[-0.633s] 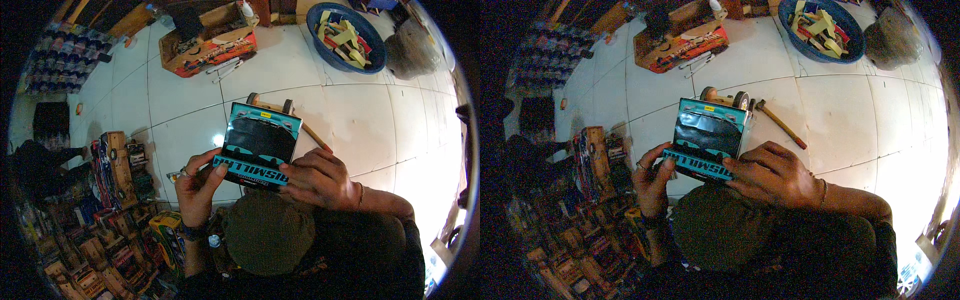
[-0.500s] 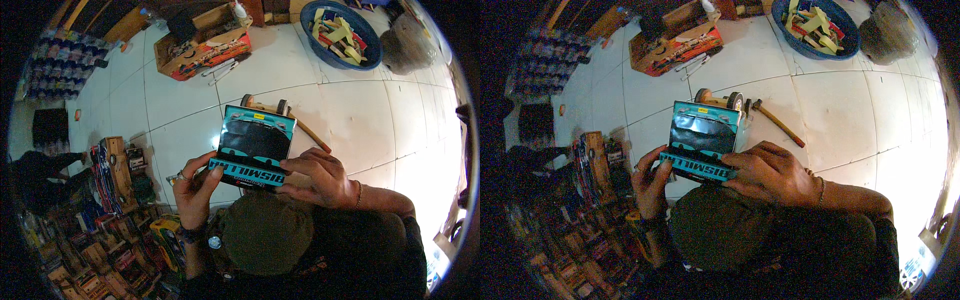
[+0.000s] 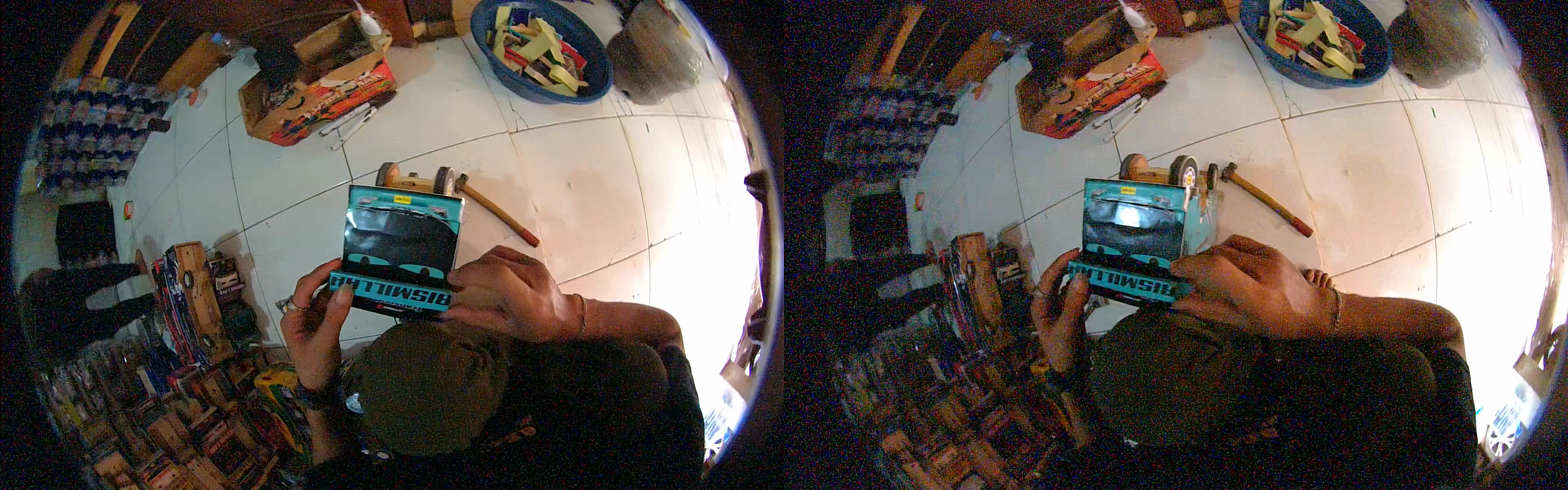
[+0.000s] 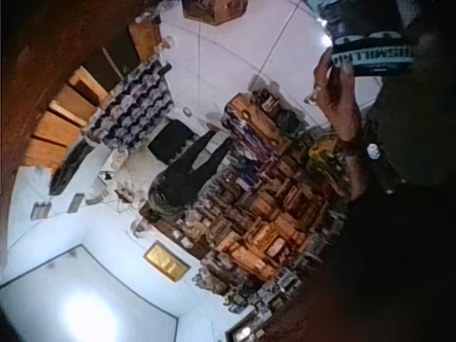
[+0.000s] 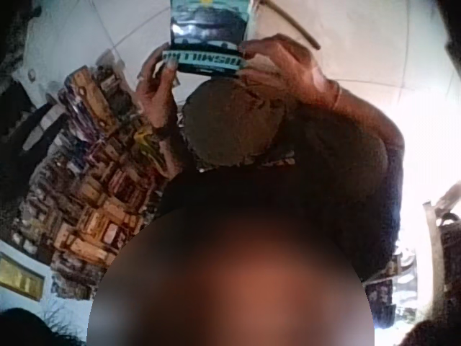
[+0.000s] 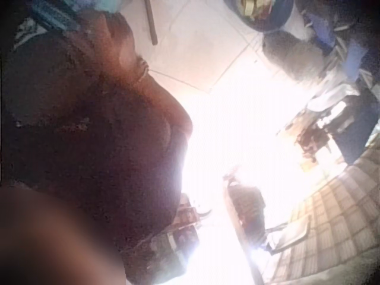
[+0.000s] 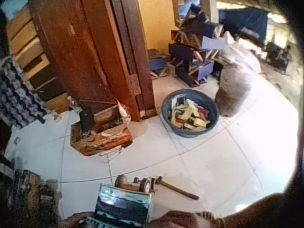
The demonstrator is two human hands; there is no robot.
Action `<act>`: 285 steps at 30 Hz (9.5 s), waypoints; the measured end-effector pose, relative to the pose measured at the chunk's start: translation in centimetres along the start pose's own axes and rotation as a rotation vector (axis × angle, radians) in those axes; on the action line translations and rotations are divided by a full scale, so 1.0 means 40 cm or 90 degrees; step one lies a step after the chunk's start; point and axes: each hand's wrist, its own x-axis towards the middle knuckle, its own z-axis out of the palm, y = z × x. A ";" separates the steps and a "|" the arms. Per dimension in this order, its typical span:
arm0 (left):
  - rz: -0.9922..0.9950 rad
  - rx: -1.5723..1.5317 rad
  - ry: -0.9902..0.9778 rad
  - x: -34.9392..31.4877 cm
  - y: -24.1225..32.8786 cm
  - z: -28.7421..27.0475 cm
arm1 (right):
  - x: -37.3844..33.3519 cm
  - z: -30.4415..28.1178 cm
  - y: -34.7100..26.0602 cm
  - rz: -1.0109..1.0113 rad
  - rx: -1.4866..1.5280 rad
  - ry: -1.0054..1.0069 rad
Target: The person assembles a toy truck by attaching wheels to the chassis using a hammer and a small metal tool. They apply glue to the wheel hubs and secure the wheels in place, then inspect the assembled toy.
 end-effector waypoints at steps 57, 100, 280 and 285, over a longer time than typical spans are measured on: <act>-0.054 0.752 -0.349 0.114 -0.540 -0.611 | 0.166 0.103 0.099 0.401 0.627 0.239; -0.054 0.015 -0.346 0.025 -0.209 -0.135 | 0.169 0.092 0.146 0.320 0.766 0.230; 0.134 0.037 -0.202 0.228 -0.104 -0.098 | 0.246 0.076 0.124 0.295 0.168 0.019; 0.098 0.056 -0.188 0.245 -0.113 -0.085 | 0.200 0.132 0.080 0.467 0.408 -0.037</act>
